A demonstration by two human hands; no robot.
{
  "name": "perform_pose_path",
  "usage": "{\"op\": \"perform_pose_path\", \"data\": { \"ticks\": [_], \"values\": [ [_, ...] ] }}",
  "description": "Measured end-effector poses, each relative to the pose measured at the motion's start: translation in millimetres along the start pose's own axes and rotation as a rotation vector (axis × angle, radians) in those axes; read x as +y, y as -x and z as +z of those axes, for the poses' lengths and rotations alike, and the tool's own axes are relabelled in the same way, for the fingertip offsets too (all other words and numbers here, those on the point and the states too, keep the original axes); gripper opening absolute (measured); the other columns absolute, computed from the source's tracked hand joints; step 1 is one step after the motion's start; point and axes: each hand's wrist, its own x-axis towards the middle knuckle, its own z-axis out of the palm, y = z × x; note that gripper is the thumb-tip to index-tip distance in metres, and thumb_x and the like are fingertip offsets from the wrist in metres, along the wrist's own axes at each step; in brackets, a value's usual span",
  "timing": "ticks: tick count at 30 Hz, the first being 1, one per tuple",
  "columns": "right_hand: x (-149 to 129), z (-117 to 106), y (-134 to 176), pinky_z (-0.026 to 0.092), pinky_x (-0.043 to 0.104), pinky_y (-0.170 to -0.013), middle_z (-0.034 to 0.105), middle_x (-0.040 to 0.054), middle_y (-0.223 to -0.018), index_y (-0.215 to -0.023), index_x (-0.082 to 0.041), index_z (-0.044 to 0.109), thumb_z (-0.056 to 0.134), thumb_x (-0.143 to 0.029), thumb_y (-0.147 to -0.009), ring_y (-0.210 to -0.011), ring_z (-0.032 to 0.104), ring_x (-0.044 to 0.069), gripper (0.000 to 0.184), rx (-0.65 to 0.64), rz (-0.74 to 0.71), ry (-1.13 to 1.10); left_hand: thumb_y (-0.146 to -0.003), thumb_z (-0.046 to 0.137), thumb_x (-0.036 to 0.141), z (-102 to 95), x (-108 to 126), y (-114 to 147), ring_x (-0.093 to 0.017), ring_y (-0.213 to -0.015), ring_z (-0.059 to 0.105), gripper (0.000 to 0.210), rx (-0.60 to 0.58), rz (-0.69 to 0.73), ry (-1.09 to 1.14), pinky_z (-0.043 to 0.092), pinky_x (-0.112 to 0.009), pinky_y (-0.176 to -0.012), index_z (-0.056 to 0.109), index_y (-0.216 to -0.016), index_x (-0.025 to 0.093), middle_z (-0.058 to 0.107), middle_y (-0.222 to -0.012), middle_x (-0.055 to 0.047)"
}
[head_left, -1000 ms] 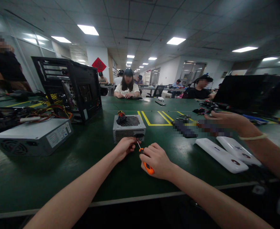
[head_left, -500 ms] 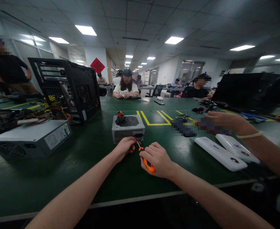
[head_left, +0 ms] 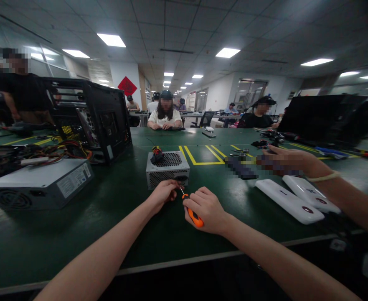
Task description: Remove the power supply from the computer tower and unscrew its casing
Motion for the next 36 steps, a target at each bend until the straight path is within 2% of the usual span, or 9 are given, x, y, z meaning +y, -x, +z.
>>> {"op": "perform_pose_path", "data": {
  "ticks": [9, 13, 16, 18, 21, 24, 27, 31, 36],
  "values": [
    [2, 1, 2, 0.029, 0.028, -0.063, 0.049, 0.0045, -0.077, -0.079, -0.017, 0.057, 0.049, -0.02, -0.074, -0.069, 0.04, 0.016, 0.01, -0.111, -0.025, 0.02, -0.075, 0.045, 0.012, 1.0, 2, 2, -0.001, -0.042, 0.042, 0.018, 0.013, 0.001, 0.0, 0.031, -0.014, -0.038, 0.055, -0.09, 0.011, 0.064, -0.089, -0.007],
    [0, 3, 1, 0.03, 0.028, -0.062, 0.049, 0.004, -0.074, -0.081, -0.017, 0.057, 0.047, -0.022, -0.077, -0.067, 0.04, 0.015, 0.012, -0.077, 0.02, 0.0, -0.075, 0.044, 0.013, 2.1, 1, 2, -0.001, -0.042, 0.042, 0.02, 0.012, 0.013, -0.02, 0.031, -0.014, -0.039, 0.055, -0.092, 0.011, 0.063, -0.09, -0.007],
    [0, 6, 1, 0.03, 0.027, -0.063, 0.051, 0.0031, -0.073, -0.088, -0.015, 0.055, 0.044, -0.022, -0.08, -0.066, 0.042, 0.014, 0.014, -0.054, 0.074, -0.033, -0.077, 0.041, 0.013, 2.4, 1, 2, -0.003, -0.042, 0.043, 0.021, 0.017, 0.044, -0.182, 0.033, -0.017, -0.04, 0.054, -0.093, 0.012, 0.063, -0.088, -0.006],
    [0, 7, 2, 0.031, 0.027, -0.063, 0.053, 0.0026, -0.073, -0.092, -0.014, 0.053, 0.044, -0.019, -0.08, -0.065, 0.043, 0.013, 0.016, -0.064, 0.066, -0.05, -0.077, 0.041, 0.014, 1.3, 2, 4, -0.006, -0.048, 0.049, 0.019, 0.062, 0.136, -0.456, 0.038, -0.02, -0.047, 0.055, -0.09, 0.013, 0.063, -0.082, -0.004],
    [0, 6, 3, 0.03, 0.028, -0.063, 0.052, 0.0028, -0.074, -0.087, -0.016, 0.054, 0.047, -0.018, -0.076, -0.066, 0.042, 0.014, 0.013, -0.097, 0.005, -0.009, -0.076, 0.047, 0.017, -1.9, 6, 12, -0.013, -0.07, 0.057, 0.013, 0.17, 0.375, -0.949, 0.043, -0.024, -0.063, 0.055, -0.086, 0.017, 0.062, -0.081, -0.003],
    [-1, 1, 1, 0.028, 0.028, -0.063, 0.05, 0.004, -0.076, -0.079, -0.018, 0.055, 0.049, -0.021, -0.074, -0.068, 0.041, 0.016, 0.008, -0.107, -0.013, 0.03, -0.079, 0.046, 0.02, -3.7, 12, 18, -0.017, -0.081, 0.056, 0.015, 0.247, 0.558, -1.332, 0.043, -0.028, -0.067, 0.053, -0.092, 0.019, 0.059, -0.092, -0.005],
    [-4, -1, -2, 0.028, 0.028, -0.062, 0.049, 0.0045, -0.074, -0.077, -0.018, 0.057, 0.048, -0.029, -0.076, -0.068, 0.041, 0.016, 0.014, -0.089, 0.022, 0.019, -0.08, 0.043, 0.017, -2.9, 17, 16, -0.022, -0.093, 0.05, 0.021, 0.314, 0.779, -1.604, 0.041, -0.034, -0.076, 0.052, -0.099, 0.018, 0.055, -0.099, -0.009],
    [-6, 3, -3, 0.029, 0.028, -0.061, 0.053, 0.0032, -0.071, -0.088, -0.015, 0.055, 0.044, -0.03, -0.081, -0.063, 0.043, 0.014, 0.021, -0.064, 0.062, -0.02, -0.078, 0.047, 0.014, -3.0, 17, 6, -0.026, -0.111, 0.039, 0.028, 0.395, 1.001, -1.658, 0.029, -0.044, -0.093, 0.052, -0.106, 0.02, 0.047, -0.115, -0.011],
    [-5, 4, -1, 0.03, 0.028, -0.062, 0.053, 0.002, -0.07, -0.08, -0.017, 0.054, 0.046, -0.022, -0.077, -0.063, 0.044, 0.013, 0.011, -0.069, 0.016, 0.002, -0.074, 0.058, 0.021, -8.9, 11, -2, -0.026, -0.113, 0.037, 0.025, 0.457, 0.994, -1.506, 0.029, -0.043, -0.092, 0.056, -0.099, 0.023, 0.042, -0.12, -0.01]
  ]
}}
